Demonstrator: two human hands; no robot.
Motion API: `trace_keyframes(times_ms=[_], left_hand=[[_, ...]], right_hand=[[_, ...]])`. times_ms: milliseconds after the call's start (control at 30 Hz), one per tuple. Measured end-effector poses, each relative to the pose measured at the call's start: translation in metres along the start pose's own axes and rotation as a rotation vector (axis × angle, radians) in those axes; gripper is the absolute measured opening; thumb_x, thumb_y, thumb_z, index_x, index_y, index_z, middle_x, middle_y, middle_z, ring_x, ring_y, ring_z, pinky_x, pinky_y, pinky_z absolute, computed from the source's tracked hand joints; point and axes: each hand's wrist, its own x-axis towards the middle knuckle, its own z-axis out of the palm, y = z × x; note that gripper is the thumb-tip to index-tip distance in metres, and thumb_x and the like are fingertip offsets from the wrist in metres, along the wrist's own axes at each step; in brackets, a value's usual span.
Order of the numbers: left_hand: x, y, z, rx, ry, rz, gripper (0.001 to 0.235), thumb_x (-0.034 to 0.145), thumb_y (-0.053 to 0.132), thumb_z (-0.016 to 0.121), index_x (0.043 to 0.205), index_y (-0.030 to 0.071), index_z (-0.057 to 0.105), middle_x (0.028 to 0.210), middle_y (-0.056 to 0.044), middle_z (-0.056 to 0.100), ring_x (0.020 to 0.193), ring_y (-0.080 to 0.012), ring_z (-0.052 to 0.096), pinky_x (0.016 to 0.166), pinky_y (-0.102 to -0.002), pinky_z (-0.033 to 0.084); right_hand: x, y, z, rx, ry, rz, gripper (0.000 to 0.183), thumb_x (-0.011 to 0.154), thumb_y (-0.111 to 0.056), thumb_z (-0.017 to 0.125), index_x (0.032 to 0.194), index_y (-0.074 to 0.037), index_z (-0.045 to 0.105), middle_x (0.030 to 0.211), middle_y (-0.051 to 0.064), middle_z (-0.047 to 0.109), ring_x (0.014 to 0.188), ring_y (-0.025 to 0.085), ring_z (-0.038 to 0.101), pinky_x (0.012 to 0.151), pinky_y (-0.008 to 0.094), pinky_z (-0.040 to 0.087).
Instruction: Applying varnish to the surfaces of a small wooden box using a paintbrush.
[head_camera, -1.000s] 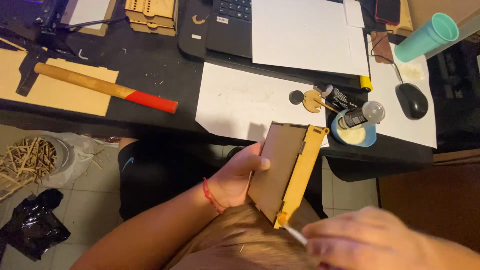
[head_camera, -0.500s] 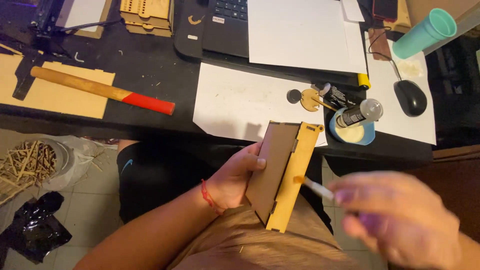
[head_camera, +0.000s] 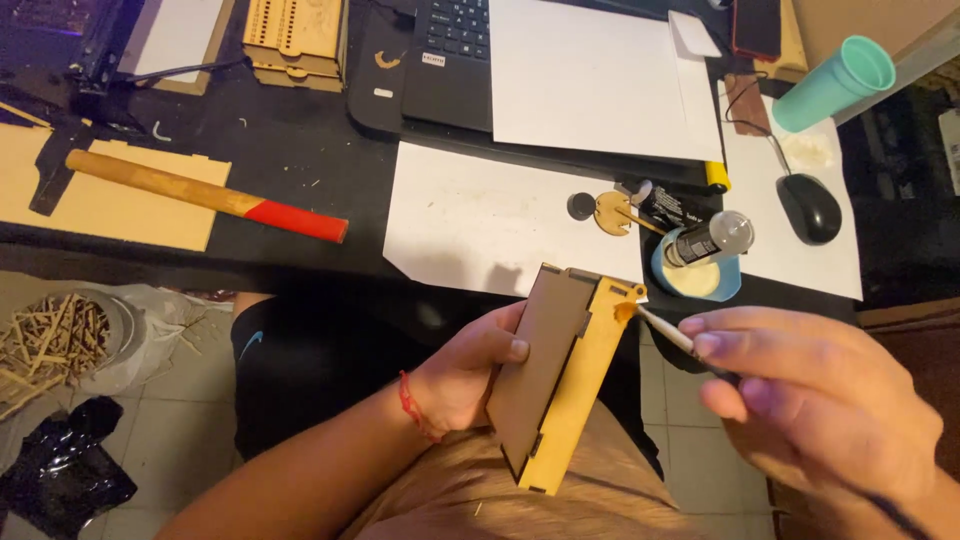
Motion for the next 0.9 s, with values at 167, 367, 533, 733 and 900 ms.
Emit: trace_keyframes(times_ms=[167,367,533,733,900], left_hand=[[0.000,0.000,0.006,0.030,-0.004,0.028,0.068,0.074,0.022,0.085,0.130,-0.002,0.054,0.111,-0.014,0.070,0.093,-0.0235,0.071,0.079,-0.033,0.061],[-0.004,0.007,0.024,0.139,-0.003,0.022,0.079,0.073,0.033,0.087,0.133,-0.003,0.051,0.115,-0.015,0.068,0.097,-0.0227,0.069,0.082,-0.032,0.059],[-0.003,0.005,0.023,0.134,-0.028,-0.006,0.076,0.072,0.030,0.087,0.129,-0.006,0.051,0.111,-0.020,0.069,0.093,-0.0294,0.071,0.078,-0.040,0.062],[0.000,0.004,0.016,0.163,-0.042,0.010,0.081,0.073,0.032,0.089,0.134,-0.004,0.050,0.118,-0.016,0.068,0.100,-0.0235,0.070,0.083,-0.034,0.060],[-0.003,0.002,0.013,0.096,-0.056,0.001,0.073,0.078,0.022,0.086,0.136,-0.005,0.051,0.119,-0.019,0.068,0.104,-0.0274,0.070,0.089,-0.039,0.059]], right_hand=[[-0.019,0.002,-0.014,0.036,-0.272,-0.026,0.027,0.086,-0.012,0.065,0.108,-0.001,0.054,0.111,0.017,0.068,0.104,0.037,0.075,0.088,0.042,0.066],[0.002,-0.005,-0.006,0.138,-0.302,-0.165,0.020,0.086,-0.013,0.072,0.095,-0.003,0.058,0.098,0.015,0.069,0.089,0.027,0.079,0.076,0.035,0.072],[0.015,-0.015,-0.007,0.266,-0.264,-0.143,0.016,0.083,-0.015,0.076,0.082,-0.009,0.061,0.090,0.007,0.075,0.082,0.021,0.083,0.070,0.026,0.076],[0.021,-0.022,-0.014,0.248,-0.191,0.187,0.019,0.078,-0.015,0.074,0.088,-0.010,0.059,0.086,0.005,0.076,0.076,0.021,0.084,0.073,0.027,0.075],[0.027,-0.014,-0.020,0.127,-0.256,0.006,0.022,0.083,-0.009,0.070,0.098,-0.003,0.055,0.095,0.016,0.071,0.085,0.029,0.080,0.080,0.036,0.072]])
